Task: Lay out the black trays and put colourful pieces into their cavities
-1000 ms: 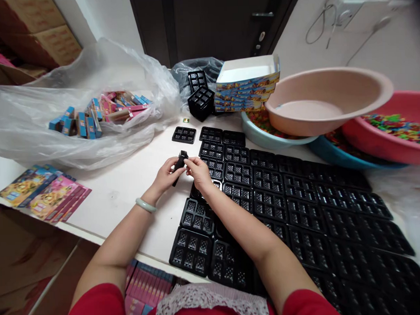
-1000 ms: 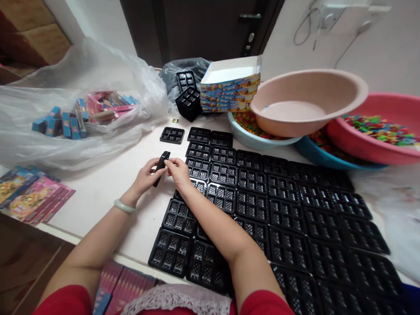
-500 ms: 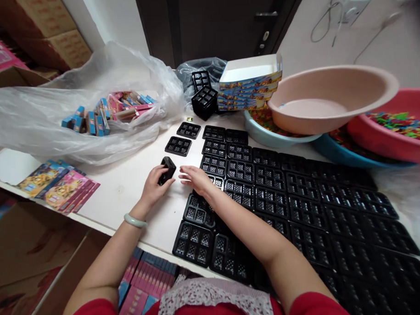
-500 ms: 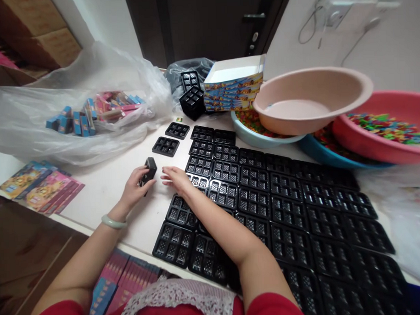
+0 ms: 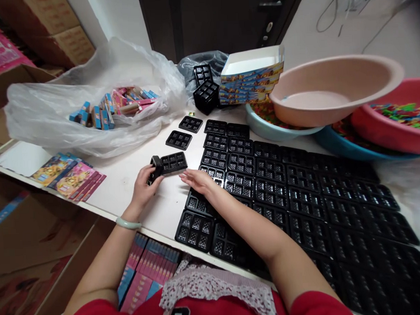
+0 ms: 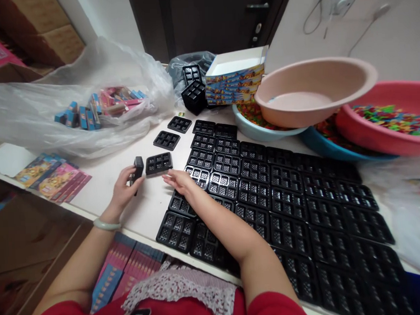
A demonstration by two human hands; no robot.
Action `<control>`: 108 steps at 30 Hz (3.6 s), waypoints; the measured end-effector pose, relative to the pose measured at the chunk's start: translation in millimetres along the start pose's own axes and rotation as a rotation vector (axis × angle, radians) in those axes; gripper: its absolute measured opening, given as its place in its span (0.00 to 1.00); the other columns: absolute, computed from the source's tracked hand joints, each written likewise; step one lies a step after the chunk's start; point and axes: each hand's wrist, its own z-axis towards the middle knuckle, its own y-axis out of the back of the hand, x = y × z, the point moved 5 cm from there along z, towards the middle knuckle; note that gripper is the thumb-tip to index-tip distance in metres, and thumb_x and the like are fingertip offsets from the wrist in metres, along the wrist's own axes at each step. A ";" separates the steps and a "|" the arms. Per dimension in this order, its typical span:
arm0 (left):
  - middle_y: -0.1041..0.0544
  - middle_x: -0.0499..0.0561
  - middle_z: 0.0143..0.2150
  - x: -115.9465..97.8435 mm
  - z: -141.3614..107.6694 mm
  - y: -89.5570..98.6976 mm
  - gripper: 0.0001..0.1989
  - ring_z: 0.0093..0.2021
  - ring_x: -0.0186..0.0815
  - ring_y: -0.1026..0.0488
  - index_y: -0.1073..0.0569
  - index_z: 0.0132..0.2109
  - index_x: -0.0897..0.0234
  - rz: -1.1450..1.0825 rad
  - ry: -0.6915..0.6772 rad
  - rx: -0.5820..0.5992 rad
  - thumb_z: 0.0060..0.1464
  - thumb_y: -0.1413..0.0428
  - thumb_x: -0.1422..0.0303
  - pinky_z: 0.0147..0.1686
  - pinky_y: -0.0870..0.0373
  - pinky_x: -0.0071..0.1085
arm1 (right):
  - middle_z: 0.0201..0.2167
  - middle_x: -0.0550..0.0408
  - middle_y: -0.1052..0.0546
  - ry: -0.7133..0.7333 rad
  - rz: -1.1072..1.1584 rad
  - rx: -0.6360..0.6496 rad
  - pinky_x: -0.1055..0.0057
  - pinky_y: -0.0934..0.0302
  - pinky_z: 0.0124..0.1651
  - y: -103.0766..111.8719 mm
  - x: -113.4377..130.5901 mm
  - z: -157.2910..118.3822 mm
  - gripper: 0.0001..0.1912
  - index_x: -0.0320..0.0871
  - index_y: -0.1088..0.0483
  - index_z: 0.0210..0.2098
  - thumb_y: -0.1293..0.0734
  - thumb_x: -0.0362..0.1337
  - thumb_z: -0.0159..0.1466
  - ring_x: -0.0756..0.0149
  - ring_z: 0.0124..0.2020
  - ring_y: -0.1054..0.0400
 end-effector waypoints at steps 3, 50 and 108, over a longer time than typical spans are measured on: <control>0.25 0.59 0.54 -15.6 -21.0 -5.0 0.16 0.57 0.47 0.28 0.25 0.49 0.60 0.069 -0.093 0.089 0.57 0.39 0.58 0.59 0.30 0.49 | 0.28 0.57 0.23 0.005 -0.128 0.157 0.72 0.30 0.32 -3.0 -13.5 -20.7 0.13 0.41 0.28 0.31 0.21 0.32 0.51 0.68 0.29 0.25; 0.24 0.56 0.55 -27.1 -91.7 70.3 0.13 0.55 0.43 0.26 0.24 0.47 0.60 -0.131 0.021 -0.122 0.56 0.36 0.63 0.52 0.26 0.39 | 0.34 0.57 0.23 -0.201 -0.127 0.150 0.71 0.30 0.40 -6.1 -100.8 -119.5 0.15 0.41 0.25 0.37 0.22 0.33 0.51 0.69 0.36 0.26; 0.22 0.51 0.44 77.4 -38.5 38.4 0.25 0.44 0.38 0.25 0.25 0.45 0.60 -0.581 0.371 -0.342 0.44 0.31 0.52 0.50 0.28 0.35 | 0.67 0.43 0.33 0.709 -1.968 0.206 0.43 0.51 0.66 -22.1 1.6 25.3 0.26 0.40 0.35 0.65 0.48 0.29 0.70 0.42 0.68 0.46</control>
